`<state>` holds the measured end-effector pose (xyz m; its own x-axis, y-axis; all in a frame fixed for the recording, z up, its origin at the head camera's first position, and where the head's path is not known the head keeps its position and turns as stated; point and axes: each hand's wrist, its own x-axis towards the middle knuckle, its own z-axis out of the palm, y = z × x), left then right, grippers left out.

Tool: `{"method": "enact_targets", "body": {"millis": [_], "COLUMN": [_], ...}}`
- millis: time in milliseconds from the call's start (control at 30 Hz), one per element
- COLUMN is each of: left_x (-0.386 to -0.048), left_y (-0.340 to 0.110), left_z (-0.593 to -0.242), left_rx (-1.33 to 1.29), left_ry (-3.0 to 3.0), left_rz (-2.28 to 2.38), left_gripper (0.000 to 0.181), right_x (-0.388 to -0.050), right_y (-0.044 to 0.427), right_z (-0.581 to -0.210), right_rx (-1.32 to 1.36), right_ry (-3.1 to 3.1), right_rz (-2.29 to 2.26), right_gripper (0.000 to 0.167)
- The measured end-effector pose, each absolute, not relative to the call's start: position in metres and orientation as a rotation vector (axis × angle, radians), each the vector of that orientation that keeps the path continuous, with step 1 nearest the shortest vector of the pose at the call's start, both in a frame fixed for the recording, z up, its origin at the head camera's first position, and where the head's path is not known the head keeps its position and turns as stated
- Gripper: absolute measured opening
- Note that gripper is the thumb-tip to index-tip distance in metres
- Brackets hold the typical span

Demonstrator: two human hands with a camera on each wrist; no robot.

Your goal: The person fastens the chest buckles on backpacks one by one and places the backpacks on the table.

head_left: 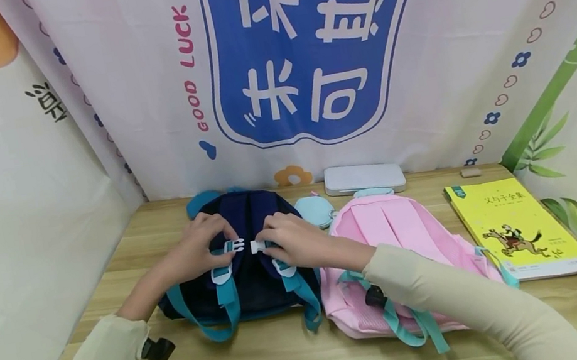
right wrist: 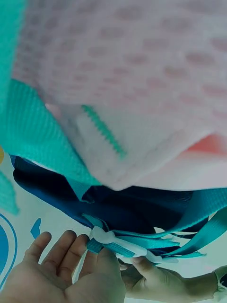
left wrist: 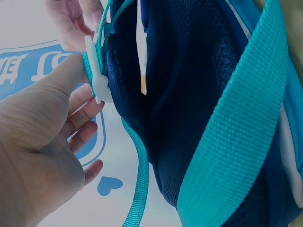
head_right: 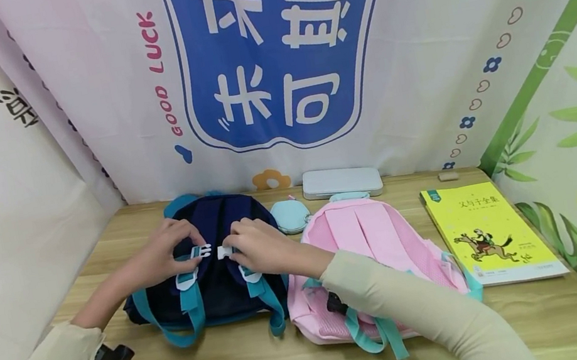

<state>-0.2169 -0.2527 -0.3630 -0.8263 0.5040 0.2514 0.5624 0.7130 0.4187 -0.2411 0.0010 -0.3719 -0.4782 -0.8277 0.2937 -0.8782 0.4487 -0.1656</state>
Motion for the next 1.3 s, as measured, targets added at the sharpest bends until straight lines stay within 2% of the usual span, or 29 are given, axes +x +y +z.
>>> {"method": "enact_targets", "body": {"millis": [567,1300], "left_x": [-0.2166,-0.2212], "left_y": [-0.2474,-0.2470], "left_z": [-0.3640,-0.3682], "left_rx": [-0.905,-0.921], "left_ry": [-2.778,-2.749], "left_rz": [-0.693,-0.690], "left_gripper": [0.022,0.023], "right_x": [-0.2440,-0.2432], "right_y": [-0.0023,-0.0030], "right_z": [-0.3762,-0.3744], "right_rx": [1.438,1.447], "right_ry": [-2.477,-2.495], "right_rz": [0.546,0.448], "right_gripper": [0.017,0.021]}}
